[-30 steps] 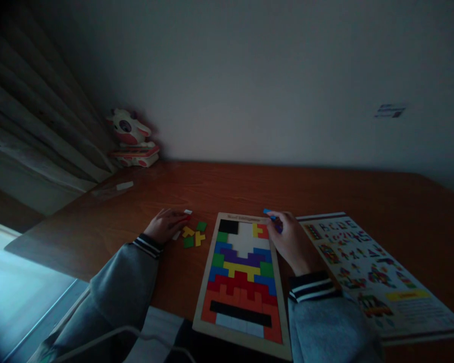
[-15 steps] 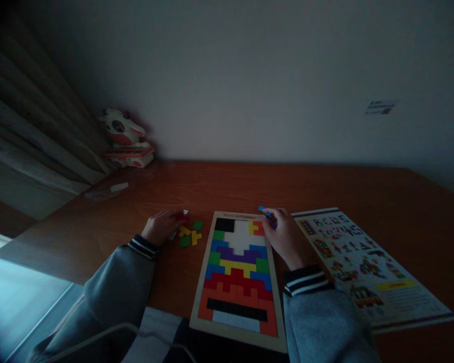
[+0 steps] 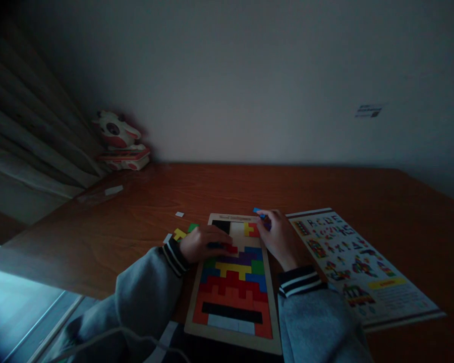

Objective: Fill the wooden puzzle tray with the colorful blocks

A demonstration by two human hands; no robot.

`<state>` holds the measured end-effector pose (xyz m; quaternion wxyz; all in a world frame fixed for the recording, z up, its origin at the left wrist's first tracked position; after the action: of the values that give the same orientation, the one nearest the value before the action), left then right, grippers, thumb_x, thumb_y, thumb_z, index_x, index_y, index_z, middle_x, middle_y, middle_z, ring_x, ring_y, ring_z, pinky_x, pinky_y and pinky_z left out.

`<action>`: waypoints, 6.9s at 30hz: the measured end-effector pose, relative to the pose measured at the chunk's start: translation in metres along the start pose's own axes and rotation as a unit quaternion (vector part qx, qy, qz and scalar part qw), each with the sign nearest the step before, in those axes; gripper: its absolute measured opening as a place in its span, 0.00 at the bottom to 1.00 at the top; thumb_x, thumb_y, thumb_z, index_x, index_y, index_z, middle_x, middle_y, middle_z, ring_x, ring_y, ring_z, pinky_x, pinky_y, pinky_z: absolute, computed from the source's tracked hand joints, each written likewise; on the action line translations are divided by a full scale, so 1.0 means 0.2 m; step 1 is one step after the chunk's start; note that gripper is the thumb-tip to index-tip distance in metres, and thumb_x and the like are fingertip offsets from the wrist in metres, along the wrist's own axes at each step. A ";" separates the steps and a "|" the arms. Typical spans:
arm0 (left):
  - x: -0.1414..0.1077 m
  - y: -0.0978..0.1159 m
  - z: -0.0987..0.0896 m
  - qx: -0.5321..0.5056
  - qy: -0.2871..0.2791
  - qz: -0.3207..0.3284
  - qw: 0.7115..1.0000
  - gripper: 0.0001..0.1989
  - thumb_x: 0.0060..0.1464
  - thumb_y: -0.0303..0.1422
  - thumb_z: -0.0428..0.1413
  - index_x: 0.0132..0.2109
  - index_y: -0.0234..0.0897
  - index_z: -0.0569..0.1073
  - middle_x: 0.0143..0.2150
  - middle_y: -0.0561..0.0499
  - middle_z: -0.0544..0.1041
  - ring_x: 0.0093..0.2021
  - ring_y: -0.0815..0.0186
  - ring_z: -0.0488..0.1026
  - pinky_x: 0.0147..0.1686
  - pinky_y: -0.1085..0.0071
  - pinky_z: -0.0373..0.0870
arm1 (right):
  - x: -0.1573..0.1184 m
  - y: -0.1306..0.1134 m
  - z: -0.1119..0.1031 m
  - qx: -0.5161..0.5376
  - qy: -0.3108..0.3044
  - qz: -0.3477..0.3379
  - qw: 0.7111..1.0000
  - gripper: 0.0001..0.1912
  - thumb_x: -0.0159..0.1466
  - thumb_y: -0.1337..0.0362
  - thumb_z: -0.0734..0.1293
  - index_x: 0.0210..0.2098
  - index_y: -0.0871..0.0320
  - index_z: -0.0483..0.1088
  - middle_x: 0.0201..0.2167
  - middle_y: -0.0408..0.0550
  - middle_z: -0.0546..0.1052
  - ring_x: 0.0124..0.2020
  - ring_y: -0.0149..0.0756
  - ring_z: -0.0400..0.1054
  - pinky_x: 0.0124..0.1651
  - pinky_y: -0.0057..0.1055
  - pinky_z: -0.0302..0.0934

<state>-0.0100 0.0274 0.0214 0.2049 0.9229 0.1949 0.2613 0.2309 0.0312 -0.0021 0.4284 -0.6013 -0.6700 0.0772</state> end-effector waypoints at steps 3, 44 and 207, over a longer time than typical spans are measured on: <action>0.01 -0.01 0.02 0.005 -0.004 0.005 1.000 0.12 0.61 0.39 0.59 0.47 0.37 0.79 0.45 0.47 0.82 0.47 0.63 0.78 0.50 0.67 0.75 | 0.00 0.00 0.00 0.001 0.001 0.001 1.000 0.14 0.65 0.55 0.61 0.44 0.54 0.73 0.41 0.52 0.76 0.39 0.41 0.71 0.43 0.41 0.68; -0.09 0.07 0.03 0.235 -0.055 0.080 0.967 0.22 0.64 0.48 0.50 0.56 0.42 0.74 0.56 0.45 0.76 0.53 0.54 0.68 0.48 0.57 0.67 | 0.00 0.00 0.00 -0.002 0.000 0.005 1.000 0.15 0.65 0.55 0.62 0.43 0.57 0.74 0.39 0.53 0.76 0.37 0.41 0.71 0.42 0.40 0.67; -0.37 -0.29 -0.25 0.252 0.110 -0.158 0.948 0.10 0.63 0.38 0.56 0.43 0.43 0.82 0.45 0.50 0.83 0.43 0.61 0.78 0.48 0.60 0.75 | -0.01 0.02 0.01 0.031 -0.037 0.029 0.998 0.17 0.65 0.55 0.62 0.49 0.55 0.72 0.43 0.53 0.80 0.40 0.42 0.75 0.42 0.39 0.70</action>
<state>-0.1104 0.0560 0.0028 -0.0183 0.8671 0.4195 0.2680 0.2315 0.0308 -0.0066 0.4193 -0.6033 -0.6653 0.1327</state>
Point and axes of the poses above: each hand's wrist, its own x-axis towards the middle knuckle, its own z-axis out of the palm, y = z × x, the point moved 3 cm from there along x, towards the middle knuckle
